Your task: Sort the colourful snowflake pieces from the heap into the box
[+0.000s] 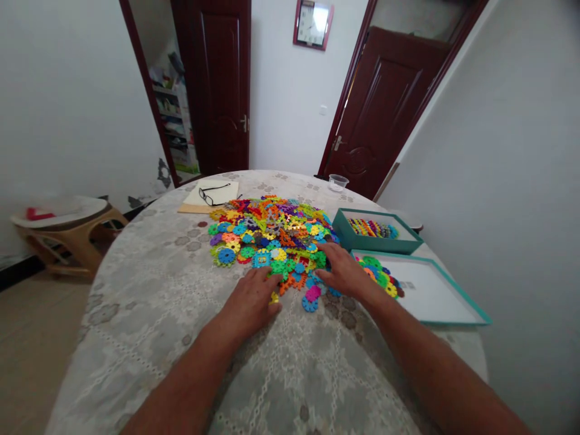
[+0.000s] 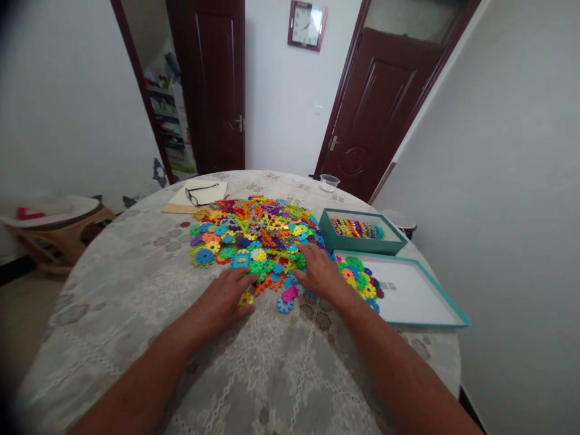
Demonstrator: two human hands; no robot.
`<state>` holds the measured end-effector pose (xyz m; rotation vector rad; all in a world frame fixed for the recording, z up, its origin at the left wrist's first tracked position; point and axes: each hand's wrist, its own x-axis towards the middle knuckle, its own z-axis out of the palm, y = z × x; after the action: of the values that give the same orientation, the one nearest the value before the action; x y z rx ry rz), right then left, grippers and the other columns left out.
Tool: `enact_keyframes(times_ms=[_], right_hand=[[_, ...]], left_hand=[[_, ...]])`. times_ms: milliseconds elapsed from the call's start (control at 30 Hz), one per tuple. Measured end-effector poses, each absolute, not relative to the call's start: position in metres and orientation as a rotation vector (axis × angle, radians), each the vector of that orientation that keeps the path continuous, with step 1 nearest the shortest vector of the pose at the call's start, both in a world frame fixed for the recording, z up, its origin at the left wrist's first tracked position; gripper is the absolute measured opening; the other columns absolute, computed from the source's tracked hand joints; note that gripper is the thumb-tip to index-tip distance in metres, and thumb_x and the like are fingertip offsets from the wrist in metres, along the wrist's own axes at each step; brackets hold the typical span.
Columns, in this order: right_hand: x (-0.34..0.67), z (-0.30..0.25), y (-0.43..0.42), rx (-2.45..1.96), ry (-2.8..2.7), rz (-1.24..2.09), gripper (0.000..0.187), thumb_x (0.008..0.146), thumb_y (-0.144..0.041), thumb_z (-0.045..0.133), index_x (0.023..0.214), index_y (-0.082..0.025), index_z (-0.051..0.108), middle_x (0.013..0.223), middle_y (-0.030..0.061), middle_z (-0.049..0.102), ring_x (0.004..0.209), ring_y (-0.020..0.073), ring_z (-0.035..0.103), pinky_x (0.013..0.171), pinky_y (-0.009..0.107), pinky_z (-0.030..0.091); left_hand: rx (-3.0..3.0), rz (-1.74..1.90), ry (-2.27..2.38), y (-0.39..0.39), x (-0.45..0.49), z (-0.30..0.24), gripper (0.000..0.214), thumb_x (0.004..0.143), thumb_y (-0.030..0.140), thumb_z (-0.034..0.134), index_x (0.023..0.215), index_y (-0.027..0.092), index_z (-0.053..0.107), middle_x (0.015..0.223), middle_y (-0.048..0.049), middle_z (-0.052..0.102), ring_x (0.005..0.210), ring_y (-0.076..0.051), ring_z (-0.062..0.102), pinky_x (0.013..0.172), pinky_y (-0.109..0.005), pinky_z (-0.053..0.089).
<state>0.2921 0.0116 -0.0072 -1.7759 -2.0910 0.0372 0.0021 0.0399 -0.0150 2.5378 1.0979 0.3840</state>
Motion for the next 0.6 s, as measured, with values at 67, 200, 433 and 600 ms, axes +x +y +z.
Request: enact_keyframes(times_ms=[67, 200, 433, 600], right_hand=[[0.285, -0.016, 0.023, -1.811, -2.085, 0.028, 0.076, 0.09, -0.042, 0.071, 0.157, -0.021, 0.042, 0.158, 0.0181, 0.045, 0.147, 0.0332, 0.042, 0.12, 0.053, 0.036], [0.269, -0.025, 0.042, -1.891, -2.04, 0.008, 0.082, 0.087, -0.054, 0.074, 0.157, -0.023, 0.044, 0.159, 0.0182, 0.043, 0.147, 0.0368, 0.04, 0.119, 0.056, 0.034], [0.257, -0.023, 0.029, -1.792, -2.184, -0.006, 0.066, 0.085, -0.049, 0.077, 0.144, -0.026, 0.059, 0.146, 0.0142, 0.05, 0.134, 0.0334, 0.047, 0.114, 0.052, 0.038], [0.264, -0.02, -0.004, -1.711, -2.216, 0.083, 0.047, 0.087, -0.037, 0.076, 0.132, -0.025, 0.066, 0.124, 0.0109, 0.059, 0.119, 0.0291, 0.054, 0.107, 0.047, 0.044]], left_hand=[[2.555, 0.378, 1.105, 0.041, 0.003, -0.016, 0.057, 0.081, 0.026, 0.073, 0.138, 0.023, 0.064, 0.146, -0.0162, 0.059, 0.136, -0.036, 0.051, 0.116, -0.052, 0.039], [2.587, 0.415, 1.097, 0.042, 0.004, -0.018, 0.056, 0.083, 0.026, 0.072, 0.138, 0.019, 0.064, 0.141, -0.0187, 0.06, 0.133, -0.037, 0.053, 0.114, -0.052, 0.04], [2.56, 0.441, 0.997, 0.041, -0.001, -0.008, 0.04, 0.081, 0.022, 0.073, 0.12, 0.022, 0.068, 0.133, -0.0132, 0.066, 0.126, -0.033, 0.057, 0.11, -0.047, 0.043], [2.581, 0.405, 0.889, 0.038, -0.002, -0.003, 0.019, 0.084, 0.025, 0.071, 0.102, 0.022, 0.068, 0.113, -0.0085, 0.069, 0.111, -0.028, 0.061, 0.098, -0.038, 0.047]])
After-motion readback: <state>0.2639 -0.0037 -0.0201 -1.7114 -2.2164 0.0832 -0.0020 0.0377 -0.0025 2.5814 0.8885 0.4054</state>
